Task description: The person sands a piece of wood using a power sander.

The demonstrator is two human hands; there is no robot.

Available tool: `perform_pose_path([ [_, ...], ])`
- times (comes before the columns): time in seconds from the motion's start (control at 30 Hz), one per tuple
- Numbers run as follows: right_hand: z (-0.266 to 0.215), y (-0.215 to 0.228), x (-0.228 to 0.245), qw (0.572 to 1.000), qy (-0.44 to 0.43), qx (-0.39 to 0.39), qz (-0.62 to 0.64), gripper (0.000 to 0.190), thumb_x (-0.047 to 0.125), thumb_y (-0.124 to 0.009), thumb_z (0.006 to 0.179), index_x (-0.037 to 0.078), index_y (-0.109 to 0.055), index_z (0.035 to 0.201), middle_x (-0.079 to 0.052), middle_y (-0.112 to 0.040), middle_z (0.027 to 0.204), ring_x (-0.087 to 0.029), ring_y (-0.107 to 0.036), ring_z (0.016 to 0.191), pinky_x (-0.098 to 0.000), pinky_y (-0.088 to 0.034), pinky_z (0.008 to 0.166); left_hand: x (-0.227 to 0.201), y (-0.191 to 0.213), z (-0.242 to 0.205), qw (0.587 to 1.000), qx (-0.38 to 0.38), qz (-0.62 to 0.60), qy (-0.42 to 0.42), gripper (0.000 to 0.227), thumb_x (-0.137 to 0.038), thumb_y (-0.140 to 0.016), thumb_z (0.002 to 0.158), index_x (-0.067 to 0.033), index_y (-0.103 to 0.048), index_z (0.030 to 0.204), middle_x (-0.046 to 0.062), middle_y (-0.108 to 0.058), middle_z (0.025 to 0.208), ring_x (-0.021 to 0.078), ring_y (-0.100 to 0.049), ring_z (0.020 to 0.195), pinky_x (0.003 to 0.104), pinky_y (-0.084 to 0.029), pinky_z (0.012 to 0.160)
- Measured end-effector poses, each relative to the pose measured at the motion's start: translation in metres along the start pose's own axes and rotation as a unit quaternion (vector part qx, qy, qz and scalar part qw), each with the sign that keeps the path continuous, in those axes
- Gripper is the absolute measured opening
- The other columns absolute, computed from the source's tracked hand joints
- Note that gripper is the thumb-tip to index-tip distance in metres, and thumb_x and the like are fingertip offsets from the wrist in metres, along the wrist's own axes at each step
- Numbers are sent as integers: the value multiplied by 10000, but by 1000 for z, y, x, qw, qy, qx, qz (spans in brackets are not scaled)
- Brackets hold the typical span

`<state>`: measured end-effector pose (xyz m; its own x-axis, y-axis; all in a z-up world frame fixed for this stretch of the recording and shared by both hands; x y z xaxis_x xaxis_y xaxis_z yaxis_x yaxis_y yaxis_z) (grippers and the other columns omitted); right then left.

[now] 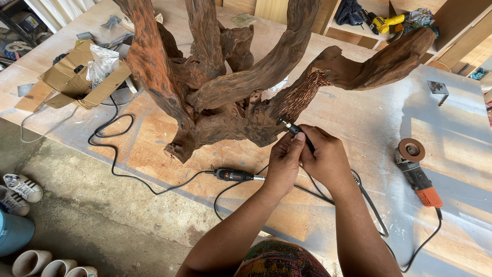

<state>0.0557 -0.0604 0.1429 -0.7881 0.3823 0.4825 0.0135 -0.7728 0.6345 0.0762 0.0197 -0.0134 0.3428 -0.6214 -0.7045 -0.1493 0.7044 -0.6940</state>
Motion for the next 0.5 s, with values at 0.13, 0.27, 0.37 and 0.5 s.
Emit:
perform_pose_path([
  [0.13, 3, -9, -4, 1000, -1, 20, -1, 232, -7, -656, 1023, 24, -790, 1210, -204, -758, 826, -433, -772, 757, -462, -598, 643, -14, -2, -3, 1000, -14, -3, 5, 252, -263, -597, 1179, -76, -714, 1302, 72, -794, 1075, 152, -770, 1060, 358, -663, 957],
  [0.27, 2, -14, -11, 999, -13, 29, -5, 233, 4, -652, 1024, 23, -780, 1219, -224, -748, 837, -455, -769, 779, -488, -594, 648, -7, 2, 1, 1000, -13, -3, 9, 238, -273, -613, 1175, -87, -721, 1278, 46, -793, 1052, 127, -773, 1028, 330, -668, 925],
  [0.37, 2, -15, -16, 1000, -17, 25, -3, 236, 4, -649, 1025, 19, -780, 1222, -230, -746, 839, -460, -768, 788, -493, -595, 659, -14, -3, 1, 1000, -12, -8, 17, 222, -270, -625, 1170, -89, -730, 1245, 41, -793, 998, 127, -783, 991, 325, -677, 893],
  [0.5, 3, -13, -13, 1000, -15, 7, 2, 238, -12, -646, 1026, 1, -779, 1223, -233, -745, 834, -463, -767, 789, -482, -600, 671, -40, -20, -4, 1000, -9, 0, 19, 207, -268, -637, 1161, -100, -745, 1215, 19, -783, 945, 113, -785, 944, 310, -686, 852],
])
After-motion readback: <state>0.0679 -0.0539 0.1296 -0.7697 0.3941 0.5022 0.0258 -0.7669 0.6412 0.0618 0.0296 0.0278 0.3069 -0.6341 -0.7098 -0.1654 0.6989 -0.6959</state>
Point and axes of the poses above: each hand's wrist, its own z-axis towards the middle knuckle, its own y-axis out of the back of the hand, x = y × z, the point moved 7 cm from there along z, towards the middle knuckle
